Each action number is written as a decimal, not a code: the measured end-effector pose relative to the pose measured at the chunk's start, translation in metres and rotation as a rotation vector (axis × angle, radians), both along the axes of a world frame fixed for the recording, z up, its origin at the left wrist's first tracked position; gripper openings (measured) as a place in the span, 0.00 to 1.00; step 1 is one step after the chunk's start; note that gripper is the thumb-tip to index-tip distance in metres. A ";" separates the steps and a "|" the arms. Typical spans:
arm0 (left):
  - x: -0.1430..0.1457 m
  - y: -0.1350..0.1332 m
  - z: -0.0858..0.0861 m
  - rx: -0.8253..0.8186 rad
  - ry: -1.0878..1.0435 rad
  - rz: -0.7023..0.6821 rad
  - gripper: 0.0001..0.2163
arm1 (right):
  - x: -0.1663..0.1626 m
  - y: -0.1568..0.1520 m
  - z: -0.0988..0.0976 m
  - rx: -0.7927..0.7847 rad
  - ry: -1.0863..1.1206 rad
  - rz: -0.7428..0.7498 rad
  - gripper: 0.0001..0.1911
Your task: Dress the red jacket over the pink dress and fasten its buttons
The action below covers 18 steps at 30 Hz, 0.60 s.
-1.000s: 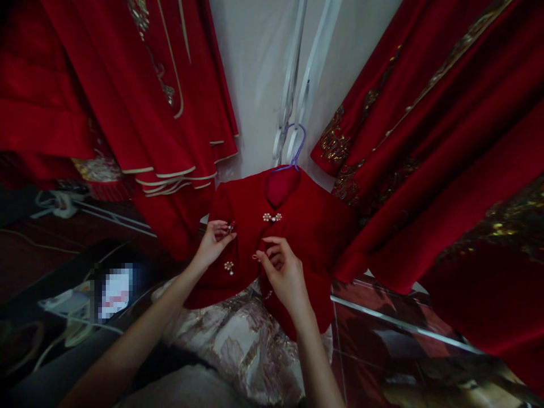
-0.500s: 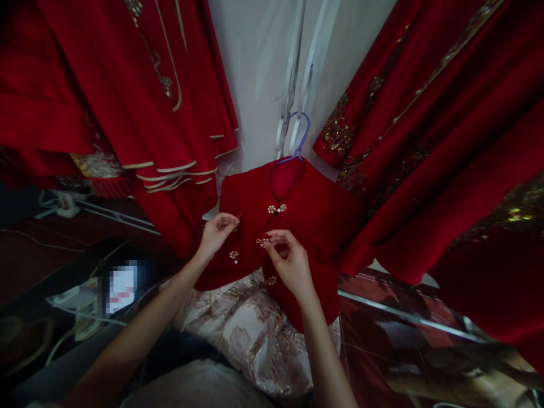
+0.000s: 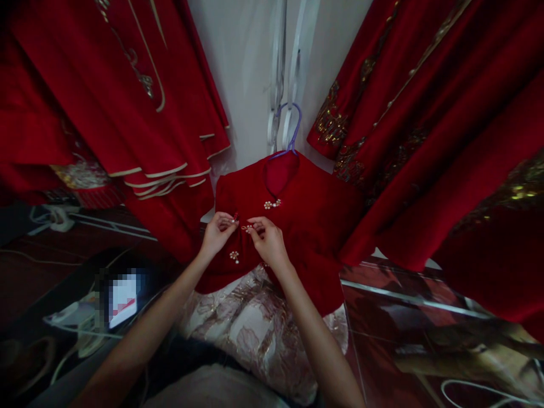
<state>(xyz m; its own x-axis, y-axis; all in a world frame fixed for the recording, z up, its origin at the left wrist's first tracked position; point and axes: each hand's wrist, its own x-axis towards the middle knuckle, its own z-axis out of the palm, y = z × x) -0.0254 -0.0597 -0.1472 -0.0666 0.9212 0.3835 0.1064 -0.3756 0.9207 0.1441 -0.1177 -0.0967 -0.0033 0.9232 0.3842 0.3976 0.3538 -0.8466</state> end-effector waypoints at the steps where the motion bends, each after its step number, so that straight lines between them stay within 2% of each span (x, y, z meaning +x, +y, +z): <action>1: 0.001 0.000 0.001 0.000 -0.019 -0.006 0.11 | -0.002 0.004 0.000 0.007 -0.001 -0.002 0.11; 7: 0.007 0.006 0.012 -0.054 -0.104 -0.075 0.09 | -0.010 0.021 0.001 0.041 0.024 -0.023 0.11; 11: 0.009 -0.005 0.019 -0.118 -0.144 -0.160 0.11 | -0.012 0.019 0.002 0.064 0.026 -0.051 0.12; 15: 0.004 -0.031 0.031 -0.117 -0.160 -0.137 0.12 | -0.008 -0.010 0.014 0.074 -0.013 -0.009 0.11; 18: -0.001 -0.045 0.041 -0.123 -0.192 -0.120 0.13 | 0.003 -0.045 0.034 0.024 -0.012 0.056 0.11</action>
